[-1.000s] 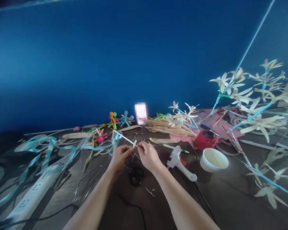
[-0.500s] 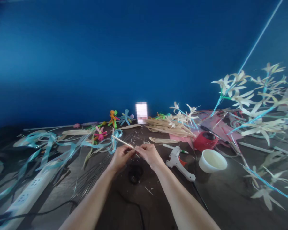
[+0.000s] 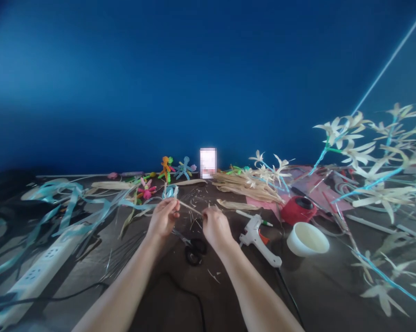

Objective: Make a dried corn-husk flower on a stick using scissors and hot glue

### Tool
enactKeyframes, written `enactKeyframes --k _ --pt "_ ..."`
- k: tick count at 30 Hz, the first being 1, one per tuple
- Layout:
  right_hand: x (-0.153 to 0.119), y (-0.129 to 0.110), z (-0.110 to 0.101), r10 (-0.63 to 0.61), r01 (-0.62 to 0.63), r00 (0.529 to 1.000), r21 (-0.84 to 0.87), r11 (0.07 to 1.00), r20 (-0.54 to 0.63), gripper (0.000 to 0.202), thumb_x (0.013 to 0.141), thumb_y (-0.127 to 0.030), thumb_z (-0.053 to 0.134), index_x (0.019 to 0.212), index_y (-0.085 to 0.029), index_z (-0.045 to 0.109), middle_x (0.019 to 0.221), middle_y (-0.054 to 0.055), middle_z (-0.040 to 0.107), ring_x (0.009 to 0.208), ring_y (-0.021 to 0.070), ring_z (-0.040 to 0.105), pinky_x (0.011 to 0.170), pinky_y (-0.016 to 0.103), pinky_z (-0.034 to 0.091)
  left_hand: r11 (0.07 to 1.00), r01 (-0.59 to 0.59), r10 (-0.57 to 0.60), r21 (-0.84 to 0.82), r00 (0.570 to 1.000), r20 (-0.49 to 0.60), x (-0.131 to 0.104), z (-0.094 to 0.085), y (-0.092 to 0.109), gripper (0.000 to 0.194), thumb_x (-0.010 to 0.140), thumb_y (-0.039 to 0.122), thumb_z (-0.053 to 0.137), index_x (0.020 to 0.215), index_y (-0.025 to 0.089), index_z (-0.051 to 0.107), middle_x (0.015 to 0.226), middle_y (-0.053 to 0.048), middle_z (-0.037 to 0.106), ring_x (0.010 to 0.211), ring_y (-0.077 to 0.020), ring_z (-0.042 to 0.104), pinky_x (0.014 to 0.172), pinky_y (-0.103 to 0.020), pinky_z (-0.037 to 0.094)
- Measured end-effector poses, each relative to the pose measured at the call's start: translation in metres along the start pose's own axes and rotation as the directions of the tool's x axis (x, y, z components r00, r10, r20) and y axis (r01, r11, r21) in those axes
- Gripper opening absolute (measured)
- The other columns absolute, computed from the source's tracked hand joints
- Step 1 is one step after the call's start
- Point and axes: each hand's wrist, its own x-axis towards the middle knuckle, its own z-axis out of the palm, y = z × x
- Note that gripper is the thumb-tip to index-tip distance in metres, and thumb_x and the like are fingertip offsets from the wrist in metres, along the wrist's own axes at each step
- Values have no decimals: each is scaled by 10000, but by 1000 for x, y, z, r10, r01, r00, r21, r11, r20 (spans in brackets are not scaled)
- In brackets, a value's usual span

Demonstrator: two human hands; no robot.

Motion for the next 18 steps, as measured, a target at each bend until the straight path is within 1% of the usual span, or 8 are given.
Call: enactKeyframes --k 2,3,5,7,10,12,14,18 --pt "-3 -4 5 -30 35 998 -106 994 50 171 764 -123 462 827 -172 613 878 71 610 856 185 550 779 249 388 999 14 -14 -39 1000 4 0 1 -1 196 594 263 687 701 140 578 633 16 548 520 -59 482 401 -137 380" --pt "-4 -5 5 -46 52 998 -133 990 50 165 758 -122 472 835 -168 610 883 77 603 873 191 541 795 255 384 998 26 -25 -52 1000 4 0 1 -2 201 592 257 689 712 141 578 645 16 554 517 -56 481 399 -136 376" --pt "-4 -7 4 -87 86 996 -125 988 -8 151 750 -131 491 844 -167 604 880 80 592 892 203 525 827 278 374 997 59 -58 -52 998 14 -1 1 -5 211 589 252 693 729 144 578 662 15 567 510 -52 483 401 -135 367" --pt "-4 -9 2 -125 123 987 -25 992 -96 124 765 -158 488 827 -173 595 850 69 587 864 198 528 818 289 383 996 91 -90 -23 996 28 -1 2 -8 213 589 257 695 729 146 579 659 17 578 500 -51 485 409 -141 366" --pt "-2 -11 1 -116 151 977 193 970 -181 102 790 -214 482 818 -180 573 780 42 577 740 169 543 715 269 423 989 133 -137 70 989 53 -4 5 -15 236 587 275 698 757 145 596 612 22 578 483 -63 495 428 -166 388" --pt "-2 -12 1 -90 143 979 305 942 -182 100 782 -248 505 818 -178 566 755 30 574 686 156 542 658 254 430 978 143 -158 152 983 91 -7 8 -18 269 595 284 692 810 144 610 595 18 578 490 -77 509 442 -183 405" --pt "-1 -11 2 -70 129 984 376 918 -166 103 779 -265 513 768 -175 562 727 20 570 659 146 537 630 240 425 965 129 -162 228 978 131 -10 11 -20 283 602 284 687 836 142 617 610 5 591 513 -95 528 454 -196 419" --pt "0 -8 2 -55 113 988 432 895 -146 140 785 -236 484 679 -167 545 673 6 555 619 128 519 592 217 404 939 101 -177 330 962 208 -14 15 -18 278 608 286 677 844 148 625 699 -24 629 571 -127 558 472 -213 431"
